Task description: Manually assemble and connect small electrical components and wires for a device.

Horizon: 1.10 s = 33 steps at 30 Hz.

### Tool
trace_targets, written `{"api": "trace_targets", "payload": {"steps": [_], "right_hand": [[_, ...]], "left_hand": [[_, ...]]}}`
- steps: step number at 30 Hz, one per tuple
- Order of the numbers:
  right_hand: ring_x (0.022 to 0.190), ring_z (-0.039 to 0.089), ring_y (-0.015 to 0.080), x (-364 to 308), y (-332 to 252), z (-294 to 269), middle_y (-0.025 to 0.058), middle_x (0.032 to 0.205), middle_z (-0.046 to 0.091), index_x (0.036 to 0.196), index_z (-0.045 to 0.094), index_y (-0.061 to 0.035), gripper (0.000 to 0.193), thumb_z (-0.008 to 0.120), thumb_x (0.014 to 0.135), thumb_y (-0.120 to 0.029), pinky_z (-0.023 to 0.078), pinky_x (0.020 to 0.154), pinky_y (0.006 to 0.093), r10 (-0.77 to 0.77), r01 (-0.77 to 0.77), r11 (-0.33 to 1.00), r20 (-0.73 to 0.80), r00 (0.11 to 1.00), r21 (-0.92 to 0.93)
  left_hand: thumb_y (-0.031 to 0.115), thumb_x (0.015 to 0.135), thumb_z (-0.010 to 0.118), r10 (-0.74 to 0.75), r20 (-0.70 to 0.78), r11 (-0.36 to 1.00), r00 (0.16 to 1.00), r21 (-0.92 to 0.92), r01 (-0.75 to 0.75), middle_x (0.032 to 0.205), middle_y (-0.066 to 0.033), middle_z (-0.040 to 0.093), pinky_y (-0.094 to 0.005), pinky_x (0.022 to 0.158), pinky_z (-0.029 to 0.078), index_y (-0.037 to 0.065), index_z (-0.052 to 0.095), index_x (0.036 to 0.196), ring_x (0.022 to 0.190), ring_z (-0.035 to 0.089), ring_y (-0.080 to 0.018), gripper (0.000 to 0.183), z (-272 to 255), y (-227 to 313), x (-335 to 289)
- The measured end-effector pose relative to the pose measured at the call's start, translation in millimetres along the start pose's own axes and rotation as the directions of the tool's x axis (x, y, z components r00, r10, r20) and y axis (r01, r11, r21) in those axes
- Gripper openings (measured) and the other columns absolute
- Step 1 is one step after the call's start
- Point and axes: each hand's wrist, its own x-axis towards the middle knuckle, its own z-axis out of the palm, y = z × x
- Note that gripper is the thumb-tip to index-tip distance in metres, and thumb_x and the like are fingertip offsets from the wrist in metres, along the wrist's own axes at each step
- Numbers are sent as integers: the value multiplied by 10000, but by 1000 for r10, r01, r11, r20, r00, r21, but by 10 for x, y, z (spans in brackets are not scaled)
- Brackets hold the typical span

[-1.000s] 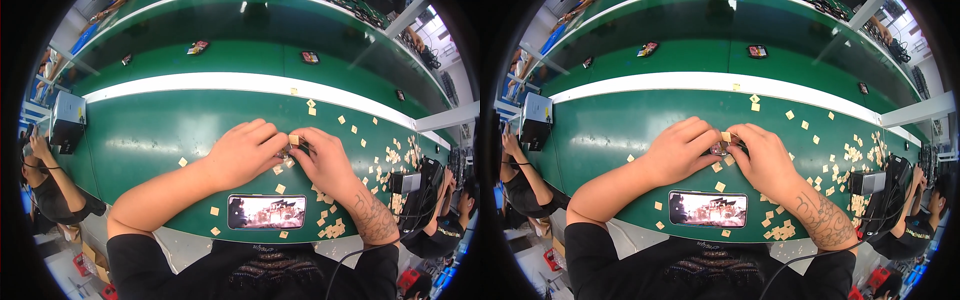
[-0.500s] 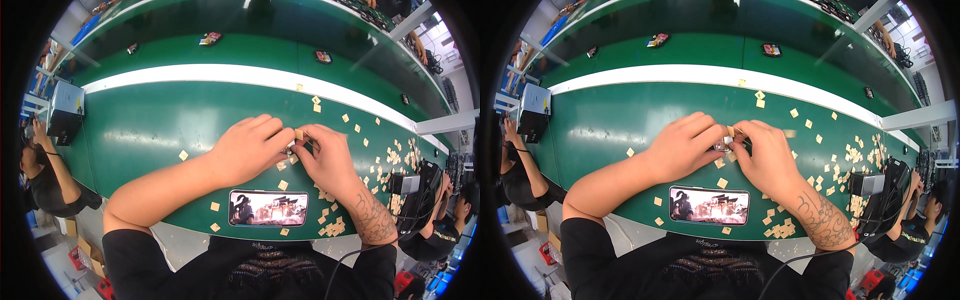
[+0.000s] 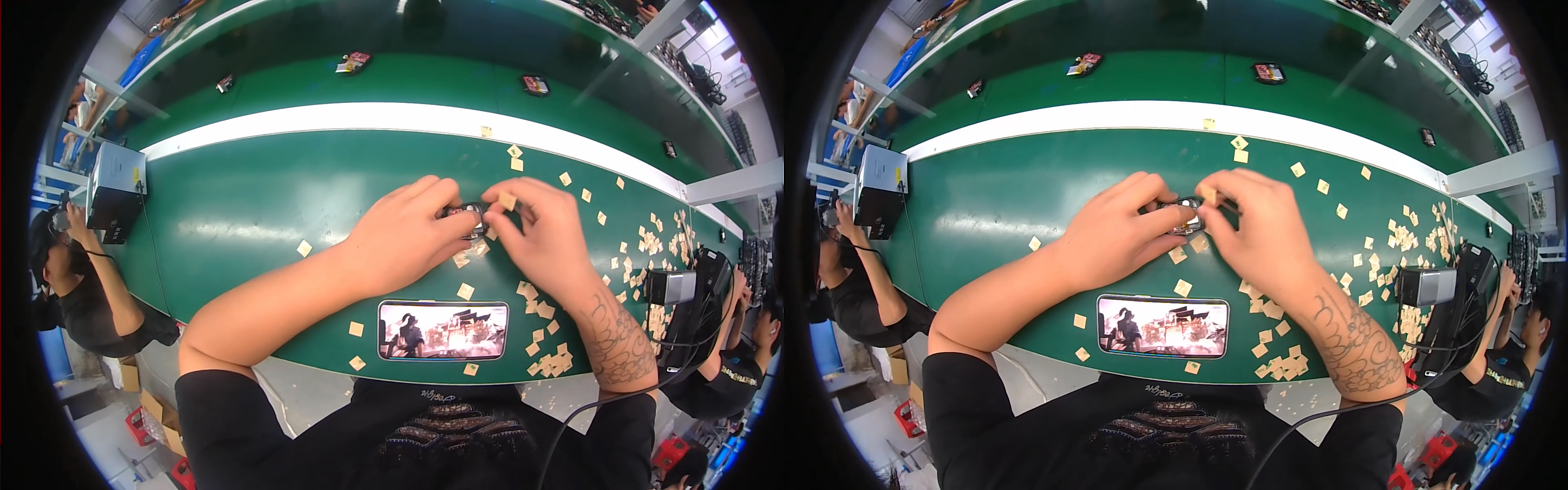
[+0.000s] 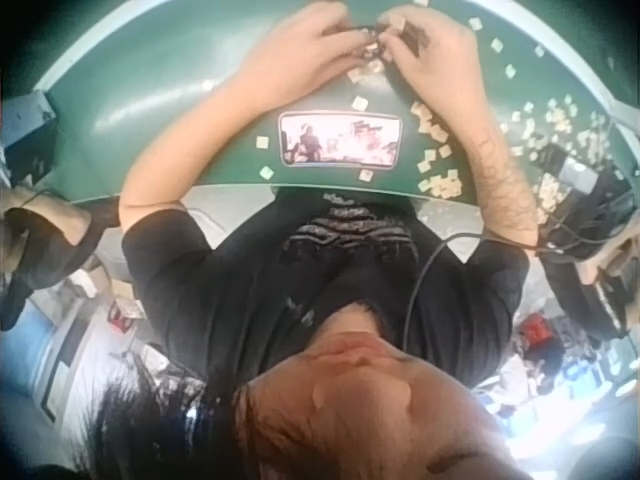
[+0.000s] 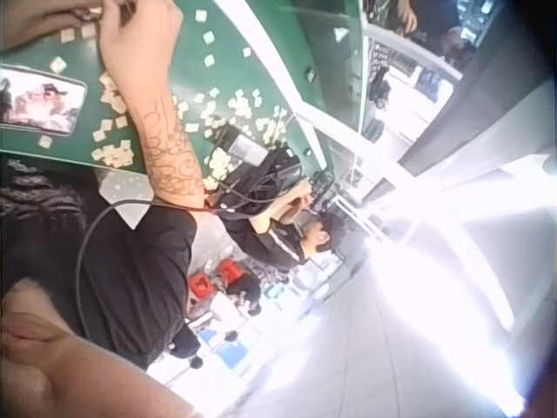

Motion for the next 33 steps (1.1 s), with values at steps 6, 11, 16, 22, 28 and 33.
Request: {"api": "trace_targets", "payload": {"steps": [6, 11, 16, 22, 28, 33], "right_hand": [[619, 539, 142, 26, 141, -35, 70, 886, 722, 1117, 706, -17, 229, 790, 904, -36, 444, 576, 310, 83, -88, 995, 102, 991, 47], [600, 470, 47, 47, 106, -34, 34, 863, 703, 1104, 698, -2, 201, 782, 922, -18, 383, 549, 264, 190, -247, 941, 245, 951, 230], [628, 395, -33, 43, 79, -25, 4, 868, 697, 1089, 684, 28, 162, 762, 948, 12, 321, 542, 217, 170, -225, 855, 157, 973, 467], [623, 425, -5, 28, 163, -34, 26, 939, 697, 1215, 670, 20, 290, 761, 940, 8, 356, 551, 222, 157, -178, 909, 86, 984, 376], [692, 565, 166, 119, 371, -82, 105, 1139, 664, 1328, 652, -24, 380, 743, 962, -70, 490, 654, 312, 24, -11, 997, -154, 988, 81], [740, 627, 235, 197, 482, -193, 135, 1032, 679, 1170, 666, 5, 168, 673, 1011, -49, 527, 701, 342, -17, 16, 1000, -198, 980, -7]], "left_hand": [[164, 853, 858, 55, 9, 991, 998, 120, -56, 1037, -38, 609, -390, 774, 564, 143, 759, 1097, 923, 649, -227, 264, 25, -2, 17], [120, 848, 862, 45, -80, 997, 996, -57, -49, 1100, -59, 640, -380, 746, 566, 115, 747, 1142, 944, 669, -249, 316, -22, -14, 50], [12, 935, 792, -258, 14, 855, 966, -463, 235, 974, -74, 709, -287, 692, 540, 0, 682, 1199, 811, 669, -148, 286, -139, 19, 172], [29, 997, 746, -291, 59, 766, 955, -584, 269, 898, -37, 711, -224, 618, 457, -18, 668, 1155, 706, 591, -54, 183, -32, -90, 348], [59, 947, 724, -150, -259, 989, 954, -41, 144, 768, -155, 702, -381, 650, 539, -3, 717, 1115, 666, 691, -246, 179, -29, -890, 1022], [229, 983, 728, -270, -243, 881, 932, 328, 341, 1142, -210, 728, -462, 886, 584, 117, 784, 1139, 1034, 717, -354, 200, 24, -1362, 1438]]}}
